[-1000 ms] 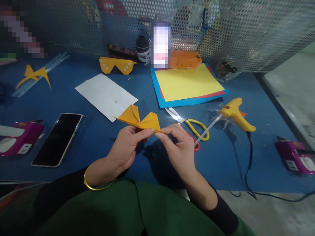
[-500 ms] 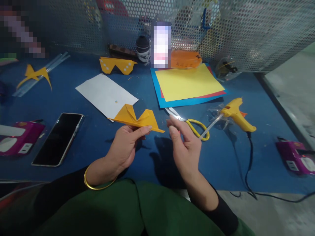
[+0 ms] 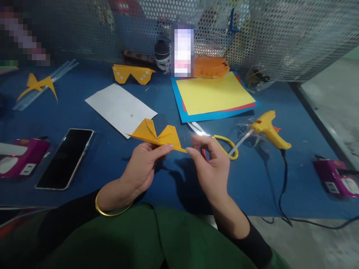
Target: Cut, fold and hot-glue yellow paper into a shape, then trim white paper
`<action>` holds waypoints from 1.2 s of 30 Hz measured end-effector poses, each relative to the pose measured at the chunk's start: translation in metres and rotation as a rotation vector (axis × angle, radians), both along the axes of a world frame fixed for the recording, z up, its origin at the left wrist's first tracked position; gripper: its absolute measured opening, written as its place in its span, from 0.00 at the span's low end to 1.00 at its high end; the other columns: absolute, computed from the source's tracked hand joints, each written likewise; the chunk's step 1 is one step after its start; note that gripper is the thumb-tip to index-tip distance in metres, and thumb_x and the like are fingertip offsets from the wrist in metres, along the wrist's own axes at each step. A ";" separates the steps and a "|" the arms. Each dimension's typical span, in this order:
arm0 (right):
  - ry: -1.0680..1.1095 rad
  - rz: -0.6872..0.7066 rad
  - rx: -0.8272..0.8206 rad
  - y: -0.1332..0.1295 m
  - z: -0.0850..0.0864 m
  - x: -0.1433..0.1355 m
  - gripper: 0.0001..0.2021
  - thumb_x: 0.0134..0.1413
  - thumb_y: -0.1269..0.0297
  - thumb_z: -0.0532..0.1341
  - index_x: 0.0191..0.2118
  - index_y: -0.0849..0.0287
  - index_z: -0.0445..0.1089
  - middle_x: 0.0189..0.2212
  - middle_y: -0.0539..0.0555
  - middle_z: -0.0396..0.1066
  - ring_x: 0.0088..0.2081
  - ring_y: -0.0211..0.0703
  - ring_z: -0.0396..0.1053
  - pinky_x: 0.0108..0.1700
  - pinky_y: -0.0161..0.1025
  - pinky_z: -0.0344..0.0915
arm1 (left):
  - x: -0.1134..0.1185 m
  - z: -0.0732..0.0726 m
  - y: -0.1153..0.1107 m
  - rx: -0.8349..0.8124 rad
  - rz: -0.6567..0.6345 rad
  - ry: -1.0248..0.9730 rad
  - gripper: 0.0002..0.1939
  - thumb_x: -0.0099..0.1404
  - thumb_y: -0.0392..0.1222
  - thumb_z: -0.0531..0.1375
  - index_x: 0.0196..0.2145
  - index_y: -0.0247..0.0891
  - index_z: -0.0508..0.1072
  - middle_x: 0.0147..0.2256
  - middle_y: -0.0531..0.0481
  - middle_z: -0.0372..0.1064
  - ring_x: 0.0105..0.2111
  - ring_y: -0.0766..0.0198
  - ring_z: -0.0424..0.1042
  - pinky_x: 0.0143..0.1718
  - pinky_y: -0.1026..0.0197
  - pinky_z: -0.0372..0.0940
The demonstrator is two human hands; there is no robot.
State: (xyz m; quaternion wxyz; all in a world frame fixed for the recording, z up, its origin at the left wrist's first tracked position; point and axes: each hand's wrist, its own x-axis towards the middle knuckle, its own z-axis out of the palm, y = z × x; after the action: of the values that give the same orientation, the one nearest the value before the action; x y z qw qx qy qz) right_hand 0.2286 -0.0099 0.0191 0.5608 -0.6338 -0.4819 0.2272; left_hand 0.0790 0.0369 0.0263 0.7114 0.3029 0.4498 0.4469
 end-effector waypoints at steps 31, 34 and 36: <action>-0.107 -0.119 0.153 0.003 0.021 0.009 0.12 0.63 0.64 0.61 0.27 0.54 0.73 0.17 0.42 0.62 0.20 0.34 0.60 0.52 0.48 0.69 | 0.000 0.013 0.001 0.211 0.107 -0.148 0.09 0.47 0.36 0.75 0.27 0.43 0.80 0.30 0.55 0.75 0.33 0.65 0.72 0.40 0.60 0.68; -0.178 -0.092 0.211 0.002 0.026 0.011 0.09 0.64 0.65 0.59 0.37 0.51 0.78 0.24 0.47 0.71 0.28 0.40 0.71 0.58 0.52 0.66 | -0.002 0.015 -0.001 0.332 0.094 -0.117 0.07 0.50 0.37 0.74 0.26 0.44 0.80 0.29 0.55 0.74 0.33 0.63 0.72 0.41 0.57 0.69; -0.281 0.064 0.193 0.002 0.026 0.011 0.12 0.63 0.67 0.60 0.49 0.48 0.76 0.41 0.52 0.78 0.46 0.48 0.75 0.62 0.56 0.60 | -0.002 0.014 -0.001 0.339 0.083 -0.099 0.06 0.51 0.37 0.73 0.26 0.44 0.80 0.30 0.54 0.74 0.34 0.63 0.72 0.41 0.57 0.70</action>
State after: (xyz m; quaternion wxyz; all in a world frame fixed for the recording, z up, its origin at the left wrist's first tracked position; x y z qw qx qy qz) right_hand 0.2399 -0.0077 0.0447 0.5387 -0.5866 -0.5952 0.1069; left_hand 0.0766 0.0358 0.0406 0.6525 0.3773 0.3447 0.5595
